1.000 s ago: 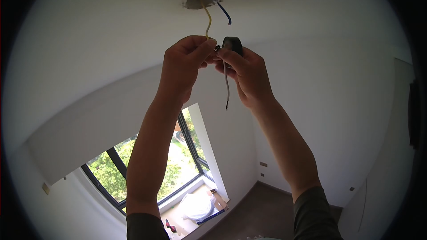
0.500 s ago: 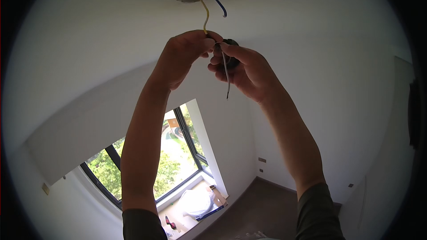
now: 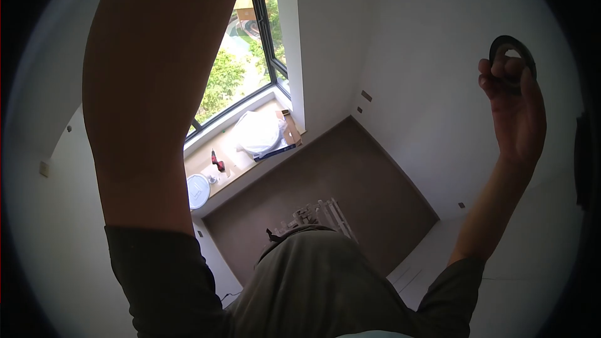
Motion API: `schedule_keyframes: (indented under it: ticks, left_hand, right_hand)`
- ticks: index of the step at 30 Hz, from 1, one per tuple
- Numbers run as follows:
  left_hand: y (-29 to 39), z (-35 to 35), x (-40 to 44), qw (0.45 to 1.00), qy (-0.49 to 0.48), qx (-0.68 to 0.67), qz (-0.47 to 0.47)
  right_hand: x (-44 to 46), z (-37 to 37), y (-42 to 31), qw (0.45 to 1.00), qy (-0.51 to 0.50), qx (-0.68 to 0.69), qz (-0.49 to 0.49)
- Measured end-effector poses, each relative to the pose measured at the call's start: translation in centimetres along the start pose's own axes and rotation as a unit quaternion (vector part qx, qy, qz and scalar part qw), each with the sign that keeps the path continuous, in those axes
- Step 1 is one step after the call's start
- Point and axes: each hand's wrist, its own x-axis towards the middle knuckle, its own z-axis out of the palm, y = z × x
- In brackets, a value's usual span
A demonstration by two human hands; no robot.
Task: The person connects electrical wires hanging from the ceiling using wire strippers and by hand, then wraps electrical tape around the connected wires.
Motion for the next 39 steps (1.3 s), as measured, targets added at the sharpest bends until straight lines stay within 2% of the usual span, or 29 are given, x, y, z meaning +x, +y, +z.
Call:
schedule_keyframes:
  ticks: [3, 6, 8, 10, 11, 13, 16, 17, 18, 21, 23, 26, 29, 30, 32, 33, 35, 36, 37, 38, 39]
  left_hand:
    - [-3.2, -3.1, -2.7, 0.993, -0.065, 0.055, 0.081]
    - [-6.2, -7.1, -3.7, 0.975, -0.128, 0.103, 0.149]
    - [-8.3, -10.1, -3.5, 0.959, -0.174, 0.125, 0.185]
    - [-9.7, -16.1, 0.3, 0.940, -0.223, 0.134, 0.222]
    - [-13.7, -16.7, -2.2, 0.978, -0.132, -0.053, 0.153]
    - [-20.6, -20.0, -5.2, 0.954, 0.005, -0.249, 0.169]
    - [-26.4, -22.1, -7.3, 0.893, 0.240, -0.353, 0.143]
    - [-27.4, -22.5, -7.8, 0.881, 0.269, -0.363, 0.140]
    - [-28.1, -22.7, -8.4, 0.868, 0.298, -0.374, 0.134]
    - [-28.8, -23.3, -8.9, 0.862, 0.328, -0.365, 0.130]
    - [-29.0, -23.8, -9.3, 0.866, 0.327, -0.355, 0.132]
    - [-28.2, -23.6, -10.0, 0.890, 0.285, -0.331, 0.131]
    - [-26.2, -22.6, -10.2, 0.923, 0.230, -0.254, 0.176]
    - [-25.4, -21.8, -10.0, 0.922, 0.233, -0.256, 0.175]
    - [-23.6, -19.9, -9.1, 0.906, 0.335, -0.221, 0.135]
    - [-23.0, -19.5, -9.2, 0.905, 0.338, -0.221, 0.133]
    - [-21.6, -18.9, -9.5, 0.902, 0.280, -0.297, 0.141]
    - [-21.0, -17.5, -8.7, 0.882, 0.275, -0.321, 0.208]
    - [-20.6, -17.4, -9.2, 0.900, 0.206, -0.295, 0.247]
    - [-20.3, -18.1, -9.3, 0.893, 0.104, -0.339, 0.277]
    - [-19.8, -17.6, -10.0, 0.881, 0.129, -0.351, 0.290]
  right_hand:
    - [-4.9, -0.2, 4.0, 0.995, 0.063, 0.002, 0.073]
    - [-12.0, -1.6, 9.6, 0.970, 0.146, 0.022, 0.195]
    - [-18.1, -2.6, 14.3, 0.913, 0.264, 0.042, 0.307]
    - [-25.5, -3.1, 18.7, 0.831, 0.364, 0.011, 0.421]
    - [-29.9, -3.1, 20.7, 0.783, 0.411, -0.007, 0.466]
    - [-39.2, -2.9, 23.0, 0.689, 0.473, 0.036, 0.548]
    - [-49.2, -0.7, 22.6, 0.537, 0.556, 0.100, 0.626]
    - [-50.6, 0.2, 22.2, 0.497, 0.570, 0.097, 0.647]
    - [-51.9, 0.9, 21.5, 0.485, 0.561, 0.095, 0.664]
    - [-54.1, 1.6, 20.6, 0.467, 0.537, 0.096, 0.696]
    - [-54.6, 1.2, 20.6, 0.475, 0.525, 0.093, 0.700]
    - [-53.4, 0.1, 20.7, 0.503, 0.510, 0.075, 0.694]
    - [-51.6, -0.8, 20.8, 0.526, 0.508, 0.060, 0.679]
    - [-50.7, -0.7, 20.9, 0.530, 0.503, 0.048, 0.680]
    - [-49.7, -1.1, 21.3, 0.534, 0.492, 0.044, 0.686]
    - [-49.4, -1.0, 21.2, 0.536, 0.481, 0.043, 0.692]
    - [-49.0, -1.2, 21.1, 0.534, 0.484, 0.044, 0.691]
    - [-49.1, -0.9, 21.6, 0.533, 0.486, 0.050, 0.691]
    - [-49.5, -1.1, 21.8, 0.528, 0.474, 0.049, 0.703]
    - [-50.4, -1.0, 22.0, 0.530, 0.472, 0.053, 0.702]
    - [-49.8, -0.7, 22.1, 0.530, 0.471, 0.058, 0.702]
